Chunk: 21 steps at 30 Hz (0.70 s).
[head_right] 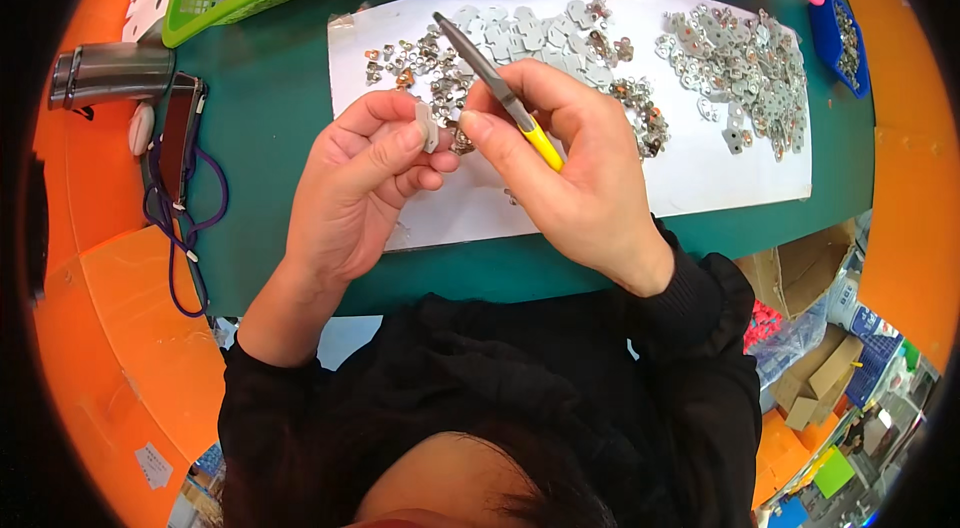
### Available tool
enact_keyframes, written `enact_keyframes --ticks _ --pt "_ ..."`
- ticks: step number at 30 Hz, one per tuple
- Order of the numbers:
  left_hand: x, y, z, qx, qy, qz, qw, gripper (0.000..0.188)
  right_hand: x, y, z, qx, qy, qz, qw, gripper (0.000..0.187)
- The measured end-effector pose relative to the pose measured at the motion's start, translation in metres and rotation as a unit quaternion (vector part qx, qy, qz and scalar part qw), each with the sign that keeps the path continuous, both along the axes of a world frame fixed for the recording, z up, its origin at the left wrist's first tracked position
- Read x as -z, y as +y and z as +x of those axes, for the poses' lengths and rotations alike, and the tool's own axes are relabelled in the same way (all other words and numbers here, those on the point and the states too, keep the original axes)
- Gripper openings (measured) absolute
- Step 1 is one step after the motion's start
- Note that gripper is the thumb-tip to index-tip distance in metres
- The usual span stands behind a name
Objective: Manually assemble small metal components and hardware using pliers at a factory workbench.
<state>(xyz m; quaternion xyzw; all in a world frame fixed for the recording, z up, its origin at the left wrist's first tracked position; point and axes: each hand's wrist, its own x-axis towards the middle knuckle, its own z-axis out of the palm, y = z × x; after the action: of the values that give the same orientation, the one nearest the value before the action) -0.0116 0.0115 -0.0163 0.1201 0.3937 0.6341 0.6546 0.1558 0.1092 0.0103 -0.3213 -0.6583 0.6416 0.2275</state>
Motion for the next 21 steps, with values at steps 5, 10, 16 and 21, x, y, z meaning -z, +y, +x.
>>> enact_keyframes --ticks 5,10,16,21 --pt "0.002 0.001 0.001 -0.019 0.029 0.021 0.999 0.024 0.006 -0.001 -0.002 0.0 0.027 -0.023 0.999 0.011" --pt "0.006 -0.001 0.0 -0.031 0.046 0.033 0.998 0.022 0.003 -0.002 -0.005 -0.008 0.005 -0.038 0.999 0.011" --pt "0.012 -0.002 0.006 -0.138 0.108 0.135 0.975 0.016 0.008 -0.006 -0.01 0.015 0.048 -0.091 0.995 0.016" --pt "0.014 -0.003 -0.005 -0.093 0.468 0.336 0.812 0.02 0.003 0.001 -0.002 -0.052 0.066 -0.289 0.954 0.027"
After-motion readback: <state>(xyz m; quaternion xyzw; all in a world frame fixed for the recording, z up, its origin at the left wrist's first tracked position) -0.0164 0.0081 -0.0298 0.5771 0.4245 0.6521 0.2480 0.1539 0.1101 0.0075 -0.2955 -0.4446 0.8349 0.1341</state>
